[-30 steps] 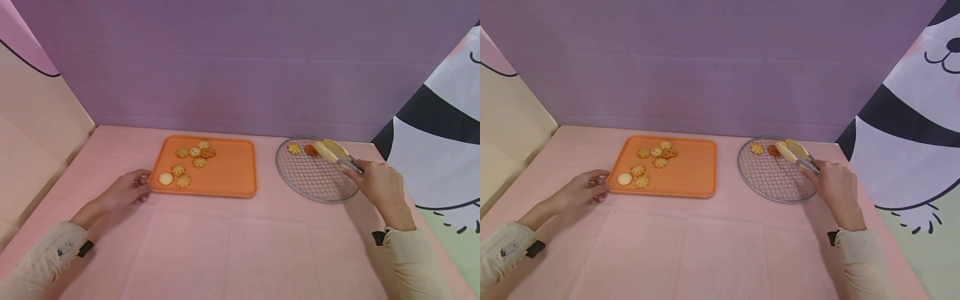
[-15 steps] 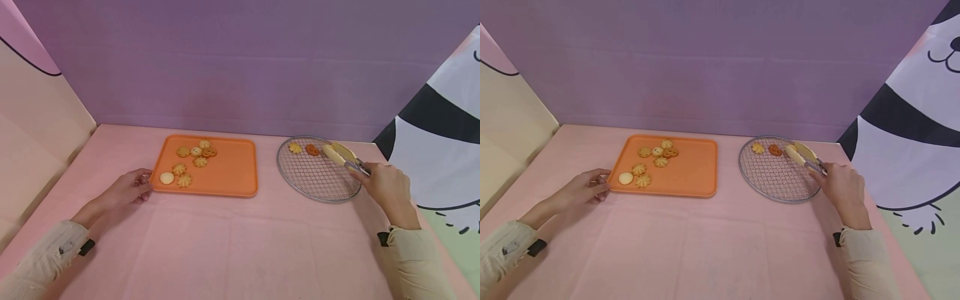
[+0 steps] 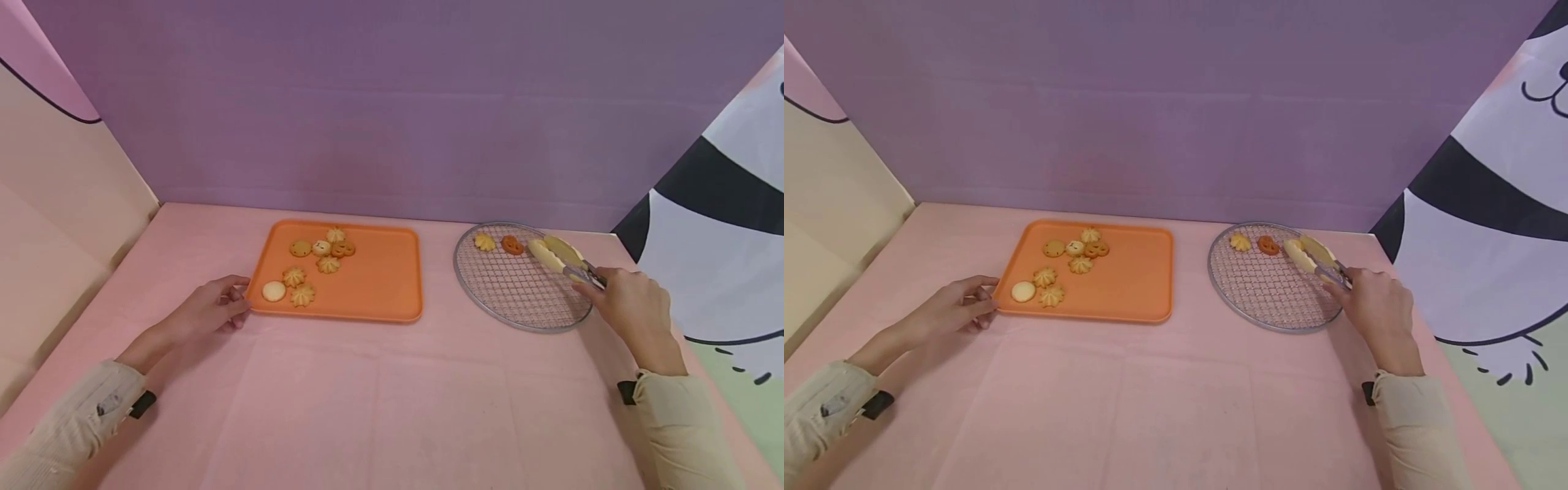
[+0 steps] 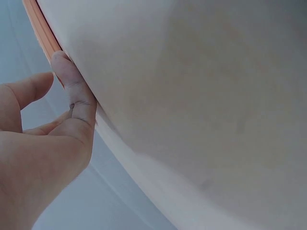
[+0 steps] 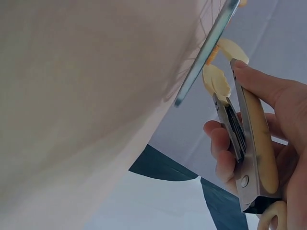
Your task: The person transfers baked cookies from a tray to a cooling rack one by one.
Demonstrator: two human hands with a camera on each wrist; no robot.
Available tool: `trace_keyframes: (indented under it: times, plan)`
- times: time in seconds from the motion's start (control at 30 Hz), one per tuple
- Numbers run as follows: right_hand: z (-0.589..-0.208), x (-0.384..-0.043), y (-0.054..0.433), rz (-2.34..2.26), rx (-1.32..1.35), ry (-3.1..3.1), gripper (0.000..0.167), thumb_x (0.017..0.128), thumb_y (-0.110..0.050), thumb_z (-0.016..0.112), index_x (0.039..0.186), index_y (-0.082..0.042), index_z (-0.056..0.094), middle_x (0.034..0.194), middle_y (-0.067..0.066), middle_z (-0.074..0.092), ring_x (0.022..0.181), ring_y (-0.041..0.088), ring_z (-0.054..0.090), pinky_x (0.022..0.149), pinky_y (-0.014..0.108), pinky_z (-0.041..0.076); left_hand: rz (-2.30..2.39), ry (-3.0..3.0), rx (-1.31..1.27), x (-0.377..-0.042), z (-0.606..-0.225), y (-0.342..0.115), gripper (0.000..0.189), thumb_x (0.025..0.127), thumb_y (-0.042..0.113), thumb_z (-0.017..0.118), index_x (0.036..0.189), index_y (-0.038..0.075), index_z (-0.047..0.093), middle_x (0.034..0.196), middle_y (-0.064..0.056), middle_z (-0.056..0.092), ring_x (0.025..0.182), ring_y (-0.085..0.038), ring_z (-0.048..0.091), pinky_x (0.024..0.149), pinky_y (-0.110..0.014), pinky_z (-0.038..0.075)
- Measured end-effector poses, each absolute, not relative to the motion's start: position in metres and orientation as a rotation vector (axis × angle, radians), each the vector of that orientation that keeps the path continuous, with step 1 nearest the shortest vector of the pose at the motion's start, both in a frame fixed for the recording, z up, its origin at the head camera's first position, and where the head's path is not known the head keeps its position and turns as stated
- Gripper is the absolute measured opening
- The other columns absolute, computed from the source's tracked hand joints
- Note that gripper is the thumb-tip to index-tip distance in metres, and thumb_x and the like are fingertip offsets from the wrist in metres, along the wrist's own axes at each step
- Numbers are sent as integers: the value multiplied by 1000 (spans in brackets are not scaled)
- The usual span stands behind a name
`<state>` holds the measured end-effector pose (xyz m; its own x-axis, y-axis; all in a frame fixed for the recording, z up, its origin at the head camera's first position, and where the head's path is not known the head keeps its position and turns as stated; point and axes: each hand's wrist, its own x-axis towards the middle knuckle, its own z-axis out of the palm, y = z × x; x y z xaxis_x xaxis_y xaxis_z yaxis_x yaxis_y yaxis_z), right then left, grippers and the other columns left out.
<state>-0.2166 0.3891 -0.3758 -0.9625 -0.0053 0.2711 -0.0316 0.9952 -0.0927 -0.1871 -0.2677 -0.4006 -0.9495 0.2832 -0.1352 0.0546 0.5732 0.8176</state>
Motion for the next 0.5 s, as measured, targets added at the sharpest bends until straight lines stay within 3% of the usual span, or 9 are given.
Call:
trace_keyframes:
  times: [0.5]
  plan:
    - [-373, -217, 388, 170, 28, -2827, 59, 89, -44, 73, 116, 8, 67, 51, 4, 39, 47, 22, 36, 38, 34, 28, 1320, 2554, 276, -187, -402, -268, 53, 100, 7, 56, 145, -12, 35, 98, -15, 59, 77, -19, 63, 63, -28, 57]
